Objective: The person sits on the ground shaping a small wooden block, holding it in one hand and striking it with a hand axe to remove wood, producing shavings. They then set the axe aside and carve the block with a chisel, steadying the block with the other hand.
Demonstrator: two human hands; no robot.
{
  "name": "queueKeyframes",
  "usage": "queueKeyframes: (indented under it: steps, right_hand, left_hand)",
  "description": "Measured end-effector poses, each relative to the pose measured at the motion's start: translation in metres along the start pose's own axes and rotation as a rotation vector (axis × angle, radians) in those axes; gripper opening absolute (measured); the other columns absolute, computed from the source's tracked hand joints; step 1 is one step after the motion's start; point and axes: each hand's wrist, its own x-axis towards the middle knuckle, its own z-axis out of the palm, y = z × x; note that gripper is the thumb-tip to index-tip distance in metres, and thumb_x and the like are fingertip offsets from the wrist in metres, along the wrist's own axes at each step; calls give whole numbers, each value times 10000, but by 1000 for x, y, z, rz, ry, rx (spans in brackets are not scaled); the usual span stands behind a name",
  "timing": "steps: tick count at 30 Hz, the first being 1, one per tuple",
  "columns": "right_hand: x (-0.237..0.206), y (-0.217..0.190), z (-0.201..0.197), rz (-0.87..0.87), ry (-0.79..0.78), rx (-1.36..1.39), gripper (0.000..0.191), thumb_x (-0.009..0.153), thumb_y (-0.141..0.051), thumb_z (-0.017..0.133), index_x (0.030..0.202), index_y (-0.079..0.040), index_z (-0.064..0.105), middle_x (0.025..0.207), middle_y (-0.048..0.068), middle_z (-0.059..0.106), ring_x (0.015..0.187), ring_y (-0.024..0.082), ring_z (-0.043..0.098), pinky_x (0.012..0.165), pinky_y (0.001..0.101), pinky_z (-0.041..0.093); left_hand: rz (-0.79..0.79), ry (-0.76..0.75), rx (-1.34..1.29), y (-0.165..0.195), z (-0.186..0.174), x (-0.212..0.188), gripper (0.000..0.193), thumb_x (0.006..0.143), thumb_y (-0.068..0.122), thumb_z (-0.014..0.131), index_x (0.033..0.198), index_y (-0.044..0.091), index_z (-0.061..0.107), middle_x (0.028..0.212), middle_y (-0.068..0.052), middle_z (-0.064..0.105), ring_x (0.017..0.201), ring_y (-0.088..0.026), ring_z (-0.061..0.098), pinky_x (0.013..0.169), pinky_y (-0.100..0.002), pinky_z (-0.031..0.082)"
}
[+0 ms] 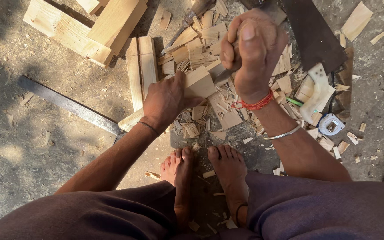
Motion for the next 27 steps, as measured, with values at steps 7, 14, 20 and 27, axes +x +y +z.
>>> queueKeyframes:
  steps: [7, 14, 20, 27]
  right_hand:
    - [6, -9, -5, 27, -19, 150, 484, 1125, -460, 577, 985, 2, 549, 651, 126, 494, 501, 172, 509, 505, 358, 430]
    - [-4, 8, 2, 31, -21, -44, 474, 1117, -392, 546, 903, 31, 543, 654, 117, 480, 481, 173, 493, 419, 338, 427]
    - [-5, 2, -18, 55, -9, 215, 502, 1099, -461, 564, 978, 26, 549, 667, 136, 503, 497, 178, 501, 479, 340, 441]
    - [0, -6, 2, -11, 23, 11, 477, 1083, -416, 565, 900, 25, 550, 597, 116, 499, 460, 182, 500, 419, 345, 446]
  left_hand:
    - [-51, -98, 55, 2, 1, -2, 809, 854, 771, 606, 1108, 14, 471, 720, -122, 686, 636, -269, 718, 584, -420, 578]
    - [-53, -43, 9, 0, 0, -2, 800, 823, 761, 638, 1107, 30, 483, 731, -145, 707, 652, -311, 726, 607, -439, 580]
    - [-45, -51, -22, 0, -1, -2, 779, 839, 711, 694, 1109, 13, 481, 771, -160, 714, 654, -316, 738, 593, -441, 589]
    - [-3, 36, -87, -2, 1, -2, 752, 804, 713, 716, 1052, 36, 502, 753, -148, 713, 665, -314, 725, 581, -452, 582]
